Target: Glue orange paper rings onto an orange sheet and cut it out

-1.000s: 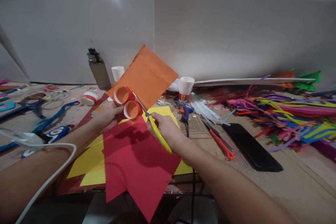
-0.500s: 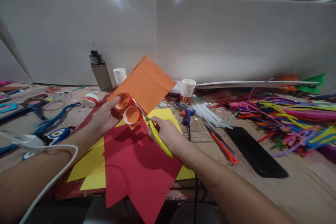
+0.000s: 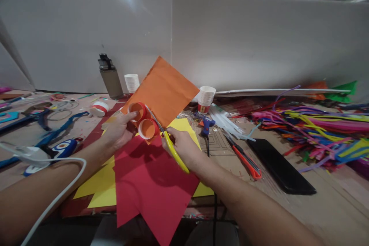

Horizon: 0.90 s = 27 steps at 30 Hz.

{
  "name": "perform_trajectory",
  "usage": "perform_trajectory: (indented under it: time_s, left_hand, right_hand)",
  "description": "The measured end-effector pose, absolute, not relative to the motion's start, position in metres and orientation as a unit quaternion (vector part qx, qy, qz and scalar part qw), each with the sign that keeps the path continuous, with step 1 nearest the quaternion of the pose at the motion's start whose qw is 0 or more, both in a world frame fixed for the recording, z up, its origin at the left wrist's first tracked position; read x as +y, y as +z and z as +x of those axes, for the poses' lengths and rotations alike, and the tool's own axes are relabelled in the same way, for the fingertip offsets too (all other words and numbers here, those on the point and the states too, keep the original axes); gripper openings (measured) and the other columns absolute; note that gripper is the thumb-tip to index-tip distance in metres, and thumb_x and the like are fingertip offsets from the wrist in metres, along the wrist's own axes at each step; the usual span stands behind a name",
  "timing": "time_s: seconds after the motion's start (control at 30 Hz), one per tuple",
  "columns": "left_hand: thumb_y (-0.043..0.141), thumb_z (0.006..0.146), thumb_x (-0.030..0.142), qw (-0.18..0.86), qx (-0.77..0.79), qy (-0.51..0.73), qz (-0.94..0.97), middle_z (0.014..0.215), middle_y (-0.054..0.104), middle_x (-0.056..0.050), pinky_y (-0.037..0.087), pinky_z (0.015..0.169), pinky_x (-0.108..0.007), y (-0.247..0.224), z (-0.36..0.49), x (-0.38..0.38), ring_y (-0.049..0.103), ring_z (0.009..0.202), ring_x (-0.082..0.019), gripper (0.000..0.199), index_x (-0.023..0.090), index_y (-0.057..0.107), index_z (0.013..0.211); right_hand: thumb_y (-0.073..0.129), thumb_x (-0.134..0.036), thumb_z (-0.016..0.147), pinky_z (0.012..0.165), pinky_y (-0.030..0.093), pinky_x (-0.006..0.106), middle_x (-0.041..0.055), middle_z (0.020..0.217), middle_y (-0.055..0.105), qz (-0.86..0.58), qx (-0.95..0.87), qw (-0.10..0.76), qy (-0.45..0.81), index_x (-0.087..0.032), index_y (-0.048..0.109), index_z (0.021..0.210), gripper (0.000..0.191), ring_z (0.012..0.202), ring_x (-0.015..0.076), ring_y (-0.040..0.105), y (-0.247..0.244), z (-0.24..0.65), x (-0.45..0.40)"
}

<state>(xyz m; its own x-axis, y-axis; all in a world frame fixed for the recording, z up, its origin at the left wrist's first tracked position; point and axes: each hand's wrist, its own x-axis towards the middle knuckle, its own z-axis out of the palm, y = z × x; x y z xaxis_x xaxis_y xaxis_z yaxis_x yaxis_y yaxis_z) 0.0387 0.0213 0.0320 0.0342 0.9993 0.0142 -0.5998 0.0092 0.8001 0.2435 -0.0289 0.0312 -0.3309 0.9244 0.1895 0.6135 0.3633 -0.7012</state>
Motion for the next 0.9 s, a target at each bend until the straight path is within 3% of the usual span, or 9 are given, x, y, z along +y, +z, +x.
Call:
perform_trajectory:
  time_s: [0.53,0.9]
  left_hand:
    - [0.071,0.071,0.012,0.634,0.327,0.618,0.331,0.086,0.074,-0.001,0.057,0.073,-0.027,0.026,0.034,0.029,0.068,0.072,-0.014,0.026,0.018,0.068,0.097]
    - [0.074,0.069,0.016,0.554,0.304,0.634,0.446,0.1,0.074,-0.006,0.053,0.087,-0.033,0.03,0.033,0.026,0.067,0.099,-0.022,0.033,0.016,0.068,0.101]
  right_hand:
    - [0.046,-0.033,0.087,0.041,0.03,0.02,-0.0064,0.052,0.046,-0.522,-0.731,0.264,0.35,-0.022,0.046,0.073,0.018,0.04,0.0082,0.044,0.045,0.239,-0.035]
    - [0.05,-0.034,0.088,0.047,0.034,0.021,-0.0042,0.058,0.053,-0.495,-0.761,0.236,0.346,-0.02,0.054,0.081,0.016,0.048,0.0091,0.046,0.054,0.249,-0.033]
